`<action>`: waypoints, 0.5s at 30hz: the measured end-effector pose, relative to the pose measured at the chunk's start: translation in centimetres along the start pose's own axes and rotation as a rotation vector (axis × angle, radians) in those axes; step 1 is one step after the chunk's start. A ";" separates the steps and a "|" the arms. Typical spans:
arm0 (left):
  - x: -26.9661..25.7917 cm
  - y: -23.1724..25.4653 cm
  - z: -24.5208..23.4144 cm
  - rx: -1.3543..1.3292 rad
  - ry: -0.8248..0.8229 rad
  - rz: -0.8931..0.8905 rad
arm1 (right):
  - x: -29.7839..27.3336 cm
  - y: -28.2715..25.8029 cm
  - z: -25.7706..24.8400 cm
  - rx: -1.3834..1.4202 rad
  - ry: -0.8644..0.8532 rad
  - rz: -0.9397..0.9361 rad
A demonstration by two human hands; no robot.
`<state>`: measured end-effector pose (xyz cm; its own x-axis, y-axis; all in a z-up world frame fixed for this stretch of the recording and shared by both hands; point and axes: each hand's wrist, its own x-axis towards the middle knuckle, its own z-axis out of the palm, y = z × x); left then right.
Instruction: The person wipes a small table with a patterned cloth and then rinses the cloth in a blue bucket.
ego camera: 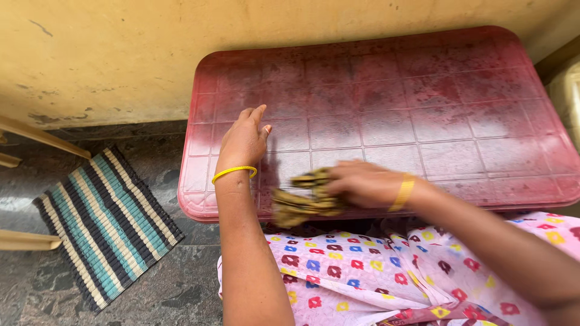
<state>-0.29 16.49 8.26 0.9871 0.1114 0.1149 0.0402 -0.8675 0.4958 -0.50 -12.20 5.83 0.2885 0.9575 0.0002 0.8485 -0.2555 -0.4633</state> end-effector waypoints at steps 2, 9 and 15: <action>-0.2 0.5 -0.2 0.009 -0.060 -0.028 | -7.1 1.9 -2.2 0.053 -0.128 0.300; -0.2 2.7 1.1 0.054 -0.109 -0.011 | -24.6 8.5 -8.0 -0.241 -0.613 1.242; 1.0 6.5 5.7 -0.038 -0.130 0.245 | -19.6 5.4 -12.7 -0.180 -0.104 0.896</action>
<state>1.82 8.21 6.71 0.9783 -0.1645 0.1256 -0.2056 -0.8419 0.4990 4.08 -34.02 14.54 0.8375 0.3965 -0.3761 0.3857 -0.9164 -0.1072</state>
